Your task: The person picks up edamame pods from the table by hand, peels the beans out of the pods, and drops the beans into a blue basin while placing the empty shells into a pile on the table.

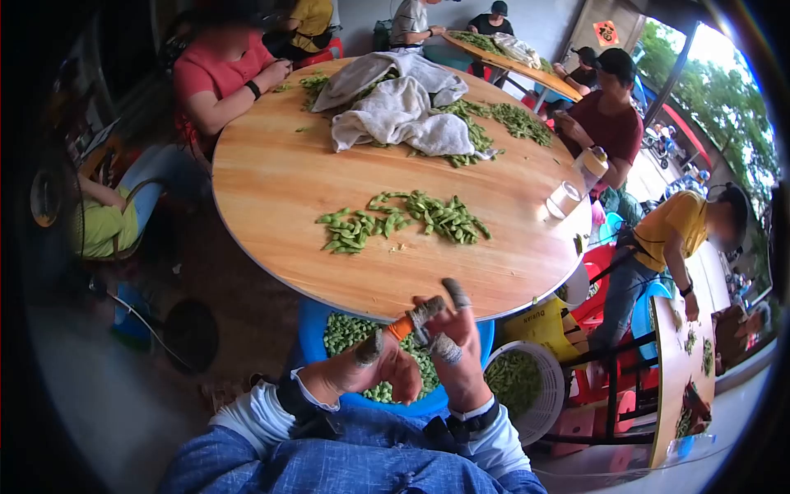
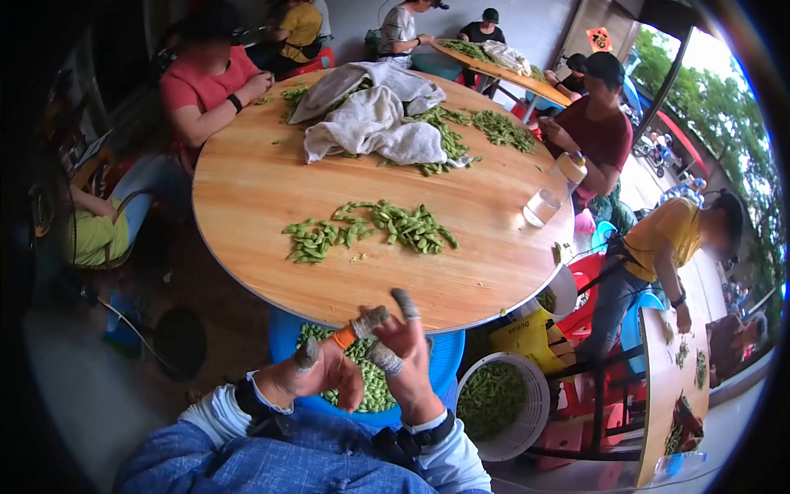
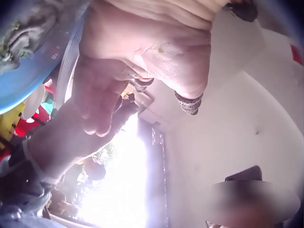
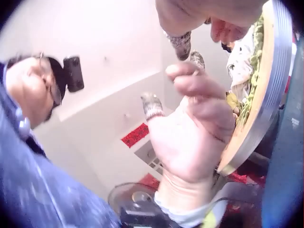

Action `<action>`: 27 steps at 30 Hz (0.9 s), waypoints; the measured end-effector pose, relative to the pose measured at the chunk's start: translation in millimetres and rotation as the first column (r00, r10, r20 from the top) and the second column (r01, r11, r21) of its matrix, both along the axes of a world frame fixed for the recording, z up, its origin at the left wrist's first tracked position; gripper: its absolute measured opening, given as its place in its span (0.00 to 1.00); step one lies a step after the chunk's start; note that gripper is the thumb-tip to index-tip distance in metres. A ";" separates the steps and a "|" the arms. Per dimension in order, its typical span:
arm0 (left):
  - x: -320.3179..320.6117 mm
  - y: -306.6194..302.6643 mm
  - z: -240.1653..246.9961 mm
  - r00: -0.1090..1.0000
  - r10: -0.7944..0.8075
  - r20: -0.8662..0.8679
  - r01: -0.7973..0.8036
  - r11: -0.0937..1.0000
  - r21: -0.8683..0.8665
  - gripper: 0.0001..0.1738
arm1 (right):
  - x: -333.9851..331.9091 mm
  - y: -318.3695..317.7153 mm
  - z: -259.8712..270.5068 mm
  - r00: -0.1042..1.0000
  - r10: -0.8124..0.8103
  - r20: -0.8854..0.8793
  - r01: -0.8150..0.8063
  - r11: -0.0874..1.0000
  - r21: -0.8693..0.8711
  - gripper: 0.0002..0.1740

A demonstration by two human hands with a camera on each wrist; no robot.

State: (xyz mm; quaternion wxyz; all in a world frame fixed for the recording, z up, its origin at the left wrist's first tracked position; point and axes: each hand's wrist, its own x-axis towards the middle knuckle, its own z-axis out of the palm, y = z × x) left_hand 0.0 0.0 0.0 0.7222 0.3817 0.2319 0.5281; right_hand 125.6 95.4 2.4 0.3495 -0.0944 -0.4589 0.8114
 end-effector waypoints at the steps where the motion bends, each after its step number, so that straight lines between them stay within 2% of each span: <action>1: 1.2 1.1 0.9 0.998 -0.058 0.039 0.058 0.998 0.004 0.57 | -4.3 1.9 2.7 0.992 0.106 -0.064 -0.106 0.994 0.005 0.44; 5: 8.1 2.2 -2.3 0.963 -0.169 0.208 0.176 0.984 -0.014 0.56 | -23.1 3.2 8.6 0.971 0.170 -0.166 -0.212 0.936 -0.282 0.42; 6: 11.0 4.1 -7.2 0.929 -0.165 0.332 0.188 0.981 -0.038 0.53 | -24.8 3.6 1.0 0.951 0.244 -0.189 -0.288 0.921 -0.261 0.40; 7: 11.2 5.2 -4.0 0.847 -0.173 0.503 0.190 0.982 0.019 0.37 | -25.6 1.2 0.9 0.952 0.248 -0.181 -0.285 0.932 -0.225 0.41; 9: 13.5 4.1 -12.0 0.765 -0.206 0.609 0.211 0.975 0.065 0.39 | -24.1 -3.8 4.9 0.953 0.260 -0.156 -0.283 0.947 -0.150 0.41; 10: 13.9 2.8 -12.1 0.778 -0.183 0.601 0.191 0.980 0.051 0.40 | -18.9 -11.1 11.6 0.948 0.317 -0.031 -0.318 0.937 -0.146 0.41; 11: 14.1 1.9 -11.7 0.789 -0.160 0.593 0.170 0.985 0.040 0.42 | -17.8 -14.2 9.0 0.944 0.327 -0.040 -0.329 0.932 -0.151 0.42; 13: 12.1 3.6 -11.0 0.870 -0.138 0.473 0.147 0.989 0.017 0.46 | -18.3 -18.6 5.4 0.933 0.355 -0.057 -0.359 0.921 -0.153 0.43; 14: 9.3 4.0 -10.3 0.925 -0.135 0.355 0.145 0.989 -0.003 0.48 | -14.8 -15.1 0.6 0.910 0.402 -0.103 -0.414 0.891 -0.186 0.44; 15: 6.2 3.5 0.8 0.976 -0.086 0.201 0.086 0.996 0.011 0.52 | -10.5 -14.7 10.7 0.936 0.345 -0.072 -0.352 0.920 -0.170 0.43; 16: 3.1 3.0 11.8 0.999 -0.035 0.035 0.034 0.999 0.031 0.57 | -7.7 -10.9 0.2 0.989 0.148 -0.020 -0.149 0.985 -0.088 0.41; 17: 0.0 2.6 22.7 0.992 0.015 -0.128 -0.008 0.999 0.051 0.63 | -3.1 -8.5 -11.5 0.998 -0.061 0.014 0.061 0.998 0.002 0.39; 19: 4.9 3.1 23.4 0.895 0.198 -0.399 -0.157 0.978 0.135 0.64 | 8.6 -9.3 -8.3 0.932 -0.361 0.037 0.343 0.908 0.239 0.33; 21: 9.2 1.4 18.7 0.709 0.228 -0.667 -0.153 0.974 0.170 0.63 | 10.5 -11.7 -1.8 0.855 -0.517 -0.027 0.430 0.680 0.594 0.30; 22: 15.1 1.4 17.6 0.629 0.316 -0.710 -0.158 0.947 0.281 0.61 | 11.3 -12.2 -1.9 0.833 -0.553 -0.008 0.412 0.610 0.676 0.29; 24: 17.2 2.4 13.9 0.560 0.365 -0.743 -0.148 0.927 0.344 0.59 | 10.6 -11.9 -1.0 0.783 -0.622 0.009 0.351 0.454 0.819 0.28; 27: 14.9 4.2 6.7 0.432 0.423 -0.797 -0.119 0.902 0.414 0.55 | 10.9 -9.5 10.2 0.750 -0.658 0.062 0.232 0.349 0.908 0.25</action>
